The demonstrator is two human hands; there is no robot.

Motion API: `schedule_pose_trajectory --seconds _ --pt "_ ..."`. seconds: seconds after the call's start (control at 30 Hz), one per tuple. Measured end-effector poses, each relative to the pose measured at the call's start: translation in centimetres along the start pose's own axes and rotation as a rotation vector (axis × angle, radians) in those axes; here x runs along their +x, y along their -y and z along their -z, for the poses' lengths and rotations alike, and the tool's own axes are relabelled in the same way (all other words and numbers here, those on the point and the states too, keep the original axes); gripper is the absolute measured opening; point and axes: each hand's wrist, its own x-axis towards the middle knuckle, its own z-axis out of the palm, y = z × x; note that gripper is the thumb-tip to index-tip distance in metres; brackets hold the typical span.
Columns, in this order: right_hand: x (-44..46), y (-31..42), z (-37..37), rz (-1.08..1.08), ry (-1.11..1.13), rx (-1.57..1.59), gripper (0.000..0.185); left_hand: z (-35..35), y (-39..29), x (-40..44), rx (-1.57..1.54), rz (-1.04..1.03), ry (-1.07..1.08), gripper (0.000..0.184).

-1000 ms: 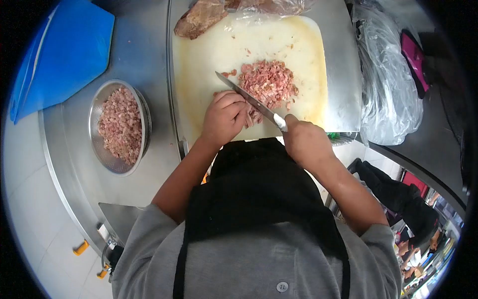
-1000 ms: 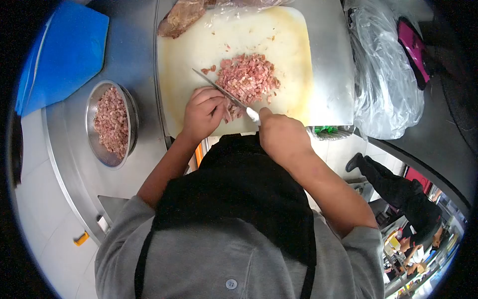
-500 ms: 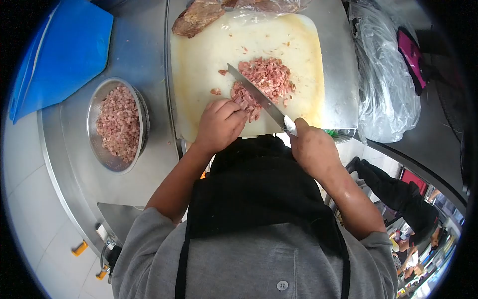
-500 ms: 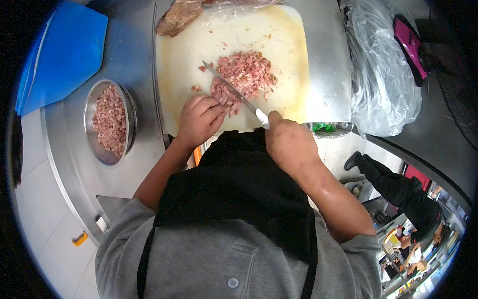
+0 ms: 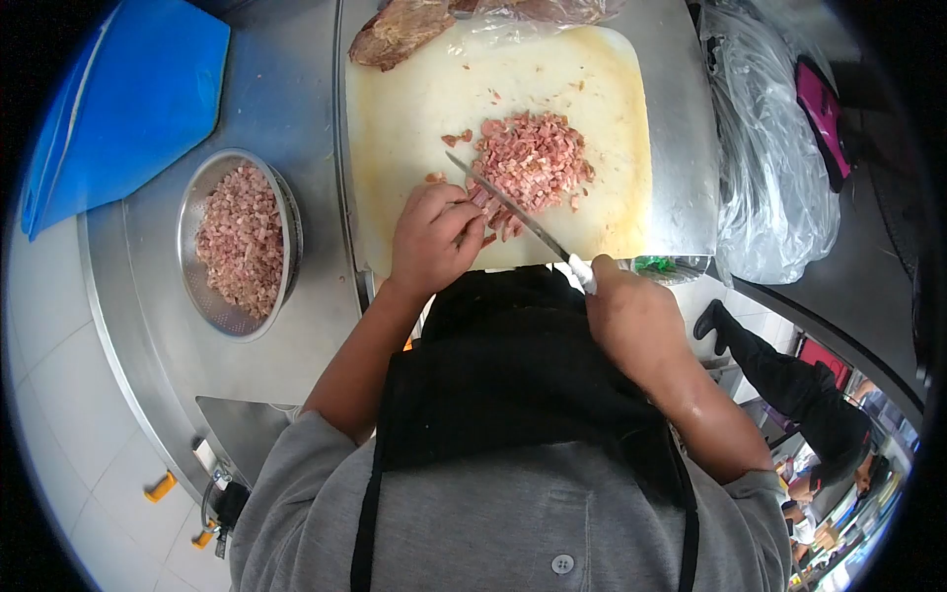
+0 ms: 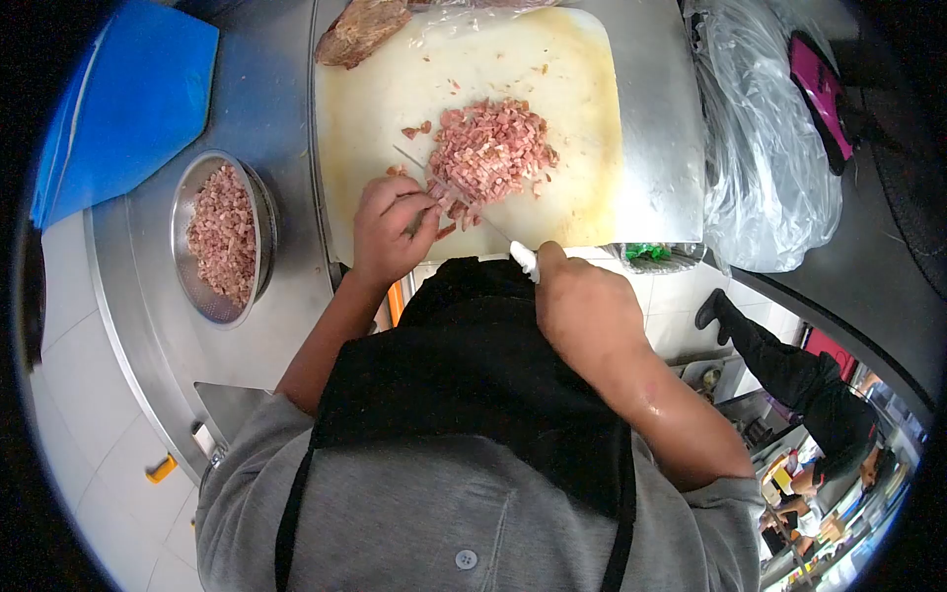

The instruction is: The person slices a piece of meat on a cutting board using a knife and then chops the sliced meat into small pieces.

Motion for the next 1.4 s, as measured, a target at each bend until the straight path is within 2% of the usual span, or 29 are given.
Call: schedule_pose_trajectory --seconds 0.1,0.3,0.43,0.5,0.6,0.7,0.93,1.1,1.23,1.3,1.4 --pt "0.5 -0.1 -1.0 0.017 0.041 -0.059 0.008 -1.0 0.6 -0.2 -0.050 0.016 0.009 0.008" --pt "2.6 1.0 -1.7 -0.084 0.139 0.079 0.012 -1.1 0.9 -0.5 -0.050 0.008 0.038 0.010" --pt "4.0 0.4 -1.8 -0.042 0.078 0.110 0.014 -0.7 0.8 -0.5 -0.056 0.007 0.054 0.009" --pt "3.5 0.6 -1.1 -0.016 0.068 0.076 0.014 0.4 0.2 -0.3 -0.110 0.110 0.050 0.008" --pt "1.9 0.8 -0.3 -0.015 0.064 0.043 0.013 1.8 -0.7 -0.1 -0.078 -0.003 0.040 0.009" --pt "0.6 0.5 -0.1 -0.010 0.090 -0.004 0.012 0.7 0.1 -0.6 -0.081 0.027 0.136 0.009" --pt "3.5 1.3 -3.2 0.010 0.062 0.045 0.012 -0.6 1.4 -1.0 -0.065 -0.003 0.111 0.010" --pt "2.1 1.1 -0.5 0.019 0.052 0.011 0.013 1.6 -0.6 -0.7 -0.027 0.072 0.025 0.009" --pt "0.1 1.2 0.2 0.017 0.089 -0.025 0.013 1.7 1.1 -1.0 -0.032 0.031 0.065 0.008" --pt "0.8 1.1 -1.0 0.007 0.094 -0.020 0.013 1.2 1.5 -1.0 -0.054 0.046 0.138 0.008" --pt "2.5 1.8 -2.6 0.001 0.104 0.014 0.013 1.1 1.4 -1.1 -0.025 0.041 0.119 0.008"
